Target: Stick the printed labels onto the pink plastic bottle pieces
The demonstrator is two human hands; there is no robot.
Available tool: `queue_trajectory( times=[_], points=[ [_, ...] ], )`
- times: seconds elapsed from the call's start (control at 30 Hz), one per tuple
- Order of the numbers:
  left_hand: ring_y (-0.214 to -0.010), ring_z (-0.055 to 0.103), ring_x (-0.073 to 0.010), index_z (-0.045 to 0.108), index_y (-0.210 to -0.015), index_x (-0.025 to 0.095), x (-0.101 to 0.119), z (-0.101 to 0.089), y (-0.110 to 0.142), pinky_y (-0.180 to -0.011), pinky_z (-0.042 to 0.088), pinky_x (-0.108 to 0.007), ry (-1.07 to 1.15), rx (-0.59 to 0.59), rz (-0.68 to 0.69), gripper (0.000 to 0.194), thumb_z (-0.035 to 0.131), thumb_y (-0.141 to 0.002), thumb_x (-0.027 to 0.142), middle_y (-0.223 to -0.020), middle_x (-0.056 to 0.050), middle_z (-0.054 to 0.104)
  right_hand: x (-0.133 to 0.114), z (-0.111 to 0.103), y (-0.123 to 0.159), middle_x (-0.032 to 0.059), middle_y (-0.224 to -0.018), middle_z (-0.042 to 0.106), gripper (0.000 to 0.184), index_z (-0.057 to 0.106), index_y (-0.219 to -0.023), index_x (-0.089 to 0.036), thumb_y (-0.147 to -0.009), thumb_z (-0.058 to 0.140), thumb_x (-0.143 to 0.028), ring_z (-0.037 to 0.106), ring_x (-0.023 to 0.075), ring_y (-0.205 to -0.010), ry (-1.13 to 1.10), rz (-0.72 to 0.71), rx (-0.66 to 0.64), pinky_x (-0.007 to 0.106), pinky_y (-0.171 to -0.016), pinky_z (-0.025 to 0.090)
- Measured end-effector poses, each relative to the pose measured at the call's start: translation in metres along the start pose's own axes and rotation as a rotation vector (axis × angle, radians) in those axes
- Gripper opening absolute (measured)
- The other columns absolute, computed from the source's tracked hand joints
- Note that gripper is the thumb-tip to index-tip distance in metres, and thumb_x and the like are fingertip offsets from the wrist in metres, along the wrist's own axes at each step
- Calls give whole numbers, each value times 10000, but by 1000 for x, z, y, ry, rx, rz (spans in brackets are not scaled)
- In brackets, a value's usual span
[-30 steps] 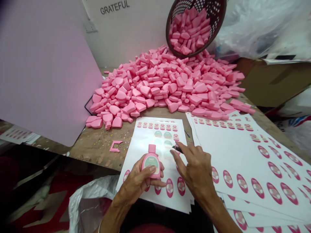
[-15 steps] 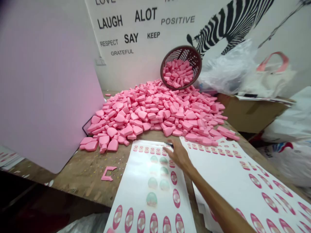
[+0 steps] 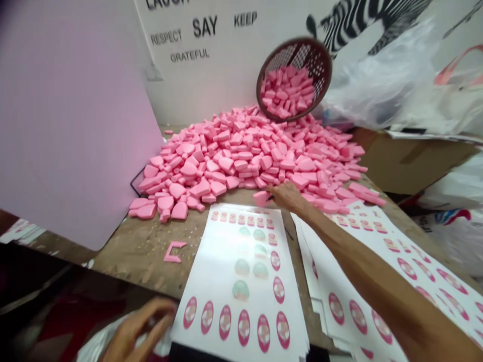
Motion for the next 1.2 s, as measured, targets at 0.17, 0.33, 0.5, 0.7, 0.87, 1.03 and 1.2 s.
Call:
queue_trajectory(
  times=[0.17, 0.33, 0.5, 0.7, 0.87, 1.03, 1.2],
  points=[
    [-1136, 528, -261, 590, -1174, 224, 51, 34, -49, -968, 415, -366, 203, -27, 153, 464, 683, -732, 330, -1259, -98, 563, -88, -28, 77, 50, -765, 672, 239, 671, -958, -223, -869, 462, -146, 558, 173, -729, -57, -465, -46, 326, -758, 319],
    [-634, 625, -169, 620, -990, 133, 56, 87, -49, -562, 479, -249, 594, -463, -56, 320, 608, -797, 387, -743, -63, 666, -128, -26, 137, 42, -877, 670, 266, 614, -1088, -257, -843, 532, -190, 561, 187, -844, -324, -516, -65, 329, -782, 374],
    [-522, 567, -111, 619, -866, 117, 34, 86, -22, -509, 433, -204, 712, -195, -173, 315, 613, -804, 426, -666, -46, 641, -108, 18, 166, 64, -930, 661, 287, 559, -1090, -217, -891, 481, -408, 592, 192, -778, -543, 3, 11, 333, -714, 430],
    [-649, 662, -192, 603, -960, 133, 24, 98, -22, -559, 485, -243, 663, -116, -221, 397, 672, -746, 461, -731, -46, 662, -131, 50, 193, 56, -850, 660, 175, 588, -900, -193, -910, 471, -323, 578, 205, -801, -360, 95, 192, 352, -745, 366],
    [-725, 693, -224, 546, -1035, 156, 22, 108, -26, -628, 532, -291, 668, -135, -217, 412, 599, -798, 489, -808, -64, 681, -144, 50, 195, 53, -791, 658, 180, 605, -823, -189, -912, 473, -274, 558, 200, -778, -245, 92, 216, 350, -731, 319],
    [-747, 702, -233, 538, -1006, 170, 17, 109, -26, -623, 535, -283, 665, -143, -216, 393, 578, -807, 507, -792, -53, 677, -142, 58, 196, 27, -729, 635, 169, 592, -761, -198, -890, 507, -269, 532, 174, -718, -361, 71, 246, 324, -699, 317],
    [-758, 700, -235, 540, -1016, 178, 13, 109, -27, -592, 527, -276, 647, -161, -197, 390, 561, -816, 512, -855, -56, 662, -137, 59, 198, 27, -727, 637, 118, 609, -799, -199, -871, 540, -262, 534, 178, -722, -349, 81, 376, 323, -688, 318]
  ],
)
Point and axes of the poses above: each hand's wrist, its own y-axis away from the middle knuckle, its own z-axis out of the palm, x = y × z, the point moved 3 cm from there along -y, towards the middle knuckle
